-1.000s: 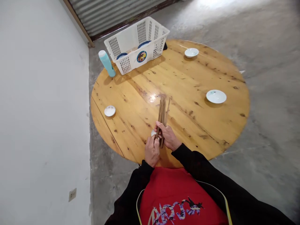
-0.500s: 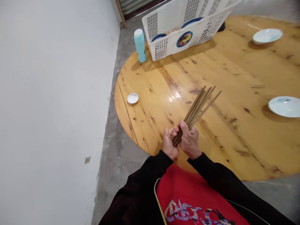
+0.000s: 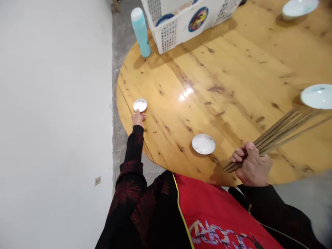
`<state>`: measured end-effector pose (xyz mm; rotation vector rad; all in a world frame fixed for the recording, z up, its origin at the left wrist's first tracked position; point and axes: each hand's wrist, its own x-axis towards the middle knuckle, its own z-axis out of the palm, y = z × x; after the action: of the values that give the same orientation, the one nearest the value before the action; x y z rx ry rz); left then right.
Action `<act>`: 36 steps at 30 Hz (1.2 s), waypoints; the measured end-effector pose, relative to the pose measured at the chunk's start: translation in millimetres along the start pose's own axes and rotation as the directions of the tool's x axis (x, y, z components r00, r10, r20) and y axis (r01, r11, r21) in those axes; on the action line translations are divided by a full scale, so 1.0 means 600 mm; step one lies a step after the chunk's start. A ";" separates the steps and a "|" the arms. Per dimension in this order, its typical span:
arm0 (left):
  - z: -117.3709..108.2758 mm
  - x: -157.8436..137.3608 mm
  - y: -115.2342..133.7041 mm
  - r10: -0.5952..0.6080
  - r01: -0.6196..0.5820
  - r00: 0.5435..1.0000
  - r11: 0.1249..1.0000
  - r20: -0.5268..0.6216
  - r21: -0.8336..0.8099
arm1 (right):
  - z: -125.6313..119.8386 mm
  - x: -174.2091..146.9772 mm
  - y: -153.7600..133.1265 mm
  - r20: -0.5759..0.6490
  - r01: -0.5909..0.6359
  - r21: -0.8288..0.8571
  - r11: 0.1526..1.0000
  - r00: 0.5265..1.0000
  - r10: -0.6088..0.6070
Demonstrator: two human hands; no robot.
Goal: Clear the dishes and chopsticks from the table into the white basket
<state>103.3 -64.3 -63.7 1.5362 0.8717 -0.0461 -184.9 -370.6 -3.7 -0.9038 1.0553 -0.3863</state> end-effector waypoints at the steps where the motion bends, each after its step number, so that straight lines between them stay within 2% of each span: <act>1: 0.000 0.013 0.006 0.005 -0.005 1.000 0.997 0.004 0.073 | -0.013 -0.004 0.005 -0.035 0.009 -0.008 1.000 0.999 -0.009; 4: 0.005 0.032 0.014 0.119 -0.122 0.992 0.955 0.028 0.269 | -0.043 -0.016 0.023 -0.111 0.019 -0.017 1.000 0.994 -0.020; 6: 0.011 0.027 0.012 0.142 -0.160 0.987 0.939 0.081 0.306 | -0.056 -0.018 0.033 -0.144 -0.002 -0.005 1.000 0.990 0.002; 8: 0.015 0.001 0.005 0.158 -0.194 0.978 0.928 0.136 0.317 | -0.063 -0.015 0.040 -0.154 -0.011 0.009 1.000 0.988 0.012; 10: 0.017 -0.045 -0.009 0.182 -0.250 0.957 0.911 0.225 0.328 | -0.066 -0.011 0.043 -0.141 -0.012 0.020 1.000 0.990 0.015; 12: 0.020 -0.108 -0.032 0.190 -0.323 0.912 0.880 0.365 0.349 | -0.065 -0.005 0.045 -0.118 -0.011 0.025 1.000 0.993 0.014; 15: 0.029 -0.211 -0.074 0.117 -0.401 0.801 0.833 0.587 0.381 | -0.059 0.003 0.043 -0.079 -0.006 0.025 1.000 0.997 0.008; 17: 0.037 -0.271 -0.102 0.057 -0.434 0.731 0.808 0.680 0.399 | -0.057 0.006 0.040 -0.053 -0.007 0.027 1.000 0.999 0.008; 20: 0.048 -0.331 -0.137 -0.008 -0.480 0.679 0.752 0.735 0.452 | -0.063 0.010 0.034 -0.027 -0.010 0.037 0.999 1.000 0.011; 26: 0.059 -0.363 -0.170 0.025 -0.652 0.642 0.544 0.766 0.529 | -0.096 0.021 0.023 -0.045 -0.014 0.071 0.997 0.999 0.017; 31: 0.058 -0.363 -0.170 0.034 -0.698 0.663 0.389 0.747 0.601 | -0.115 0.029 0.015 -0.037 -0.021 0.123 0.992 0.999 0.026; 36: 0.061 -0.361 -0.164 0.051 -0.699 0.685 0.325 0.727 0.636 | -0.123 0.036 -0.003 0.010 -0.047 0.144 0.988 0.999 0.046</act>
<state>-86.3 -210.9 -42.7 2.5284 -0.2367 -0.7220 -238.7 -419.2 -29.0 -0.7500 1.0273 -0.4151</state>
